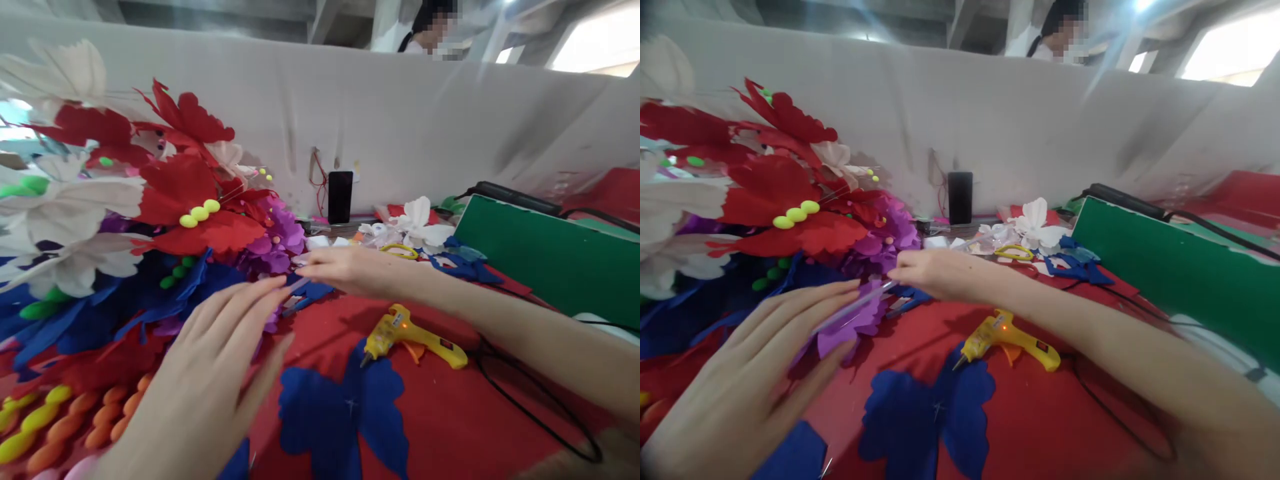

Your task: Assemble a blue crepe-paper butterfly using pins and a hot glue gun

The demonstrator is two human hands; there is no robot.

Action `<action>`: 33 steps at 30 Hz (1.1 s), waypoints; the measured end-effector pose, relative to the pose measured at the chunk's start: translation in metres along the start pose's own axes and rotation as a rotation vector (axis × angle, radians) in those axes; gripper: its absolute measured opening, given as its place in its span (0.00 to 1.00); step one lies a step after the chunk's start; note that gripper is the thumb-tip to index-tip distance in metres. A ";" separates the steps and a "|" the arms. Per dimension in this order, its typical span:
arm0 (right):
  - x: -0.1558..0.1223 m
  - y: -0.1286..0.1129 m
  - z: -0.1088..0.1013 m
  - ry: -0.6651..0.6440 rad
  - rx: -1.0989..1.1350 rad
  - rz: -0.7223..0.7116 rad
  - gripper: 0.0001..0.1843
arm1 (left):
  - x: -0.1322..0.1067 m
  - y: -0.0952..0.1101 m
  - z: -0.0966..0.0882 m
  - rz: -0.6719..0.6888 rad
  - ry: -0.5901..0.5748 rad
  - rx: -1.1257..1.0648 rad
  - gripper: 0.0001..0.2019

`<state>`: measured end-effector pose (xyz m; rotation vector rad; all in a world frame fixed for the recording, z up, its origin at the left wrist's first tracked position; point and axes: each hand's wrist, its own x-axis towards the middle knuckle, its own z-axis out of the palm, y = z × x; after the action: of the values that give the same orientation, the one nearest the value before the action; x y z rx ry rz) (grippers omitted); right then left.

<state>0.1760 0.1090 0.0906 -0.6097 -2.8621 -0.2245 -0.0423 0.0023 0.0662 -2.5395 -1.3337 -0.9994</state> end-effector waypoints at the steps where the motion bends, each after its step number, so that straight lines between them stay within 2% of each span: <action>1: -0.002 -0.010 0.005 -0.010 0.019 -0.032 0.21 | 0.010 -0.004 0.000 -0.109 -0.073 -0.101 0.19; 3: -0.005 -0.023 0.010 -0.023 0.058 -0.071 0.23 | 0.029 -0.010 0.004 -0.336 -0.383 -0.399 0.18; 4: -0.006 -0.025 0.010 -0.024 0.076 -0.077 0.23 | 0.037 -0.012 0.006 -0.371 -0.464 -0.461 0.16; 6: -0.008 -0.023 0.009 -0.011 0.107 -0.057 0.19 | 0.049 -0.014 0.009 -0.413 -0.563 -0.549 0.14; 9: -0.017 -0.006 0.003 0.013 0.151 0.007 0.12 | 0.056 -0.016 0.008 -0.480 -0.652 -0.683 0.15; 13: -0.029 0.013 0.000 0.002 0.212 0.057 0.11 | 0.061 -0.019 0.010 -0.589 -0.752 -0.845 0.15; 19: -0.025 0.002 0.005 -0.081 0.267 0.083 0.10 | 0.075 -0.014 0.031 -0.743 -0.772 -0.967 0.12; 21: -0.029 0.008 0.001 -0.080 0.263 0.141 0.10 | 0.076 -0.012 0.036 -0.786 -0.763 -0.981 0.10; 23: -0.043 0.029 -0.004 -0.036 0.224 0.271 0.14 | 0.076 -0.011 0.037 -0.818 -0.734 -0.996 0.08; 26: -0.077 0.076 0.000 0.025 0.096 0.585 0.20 | 0.074 -0.012 0.034 -0.850 -0.673 -1.029 0.04; 29: -0.107 0.114 0.023 -0.098 0.039 0.757 0.19 | 0.074 -0.012 0.032 -0.875 -0.626 -1.070 0.02; 33: -0.120 0.130 0.059 -0.253 0.015 0.803 0.19 | 0.077 -0.008 0.034 -0.897 -0.583 -1.123 0.01</action>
<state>0.3275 0.1916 0.0190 -1.7998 -2.5600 0.0105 -0.0009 0.0735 0.0835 -3.1057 -2.9114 -1.5081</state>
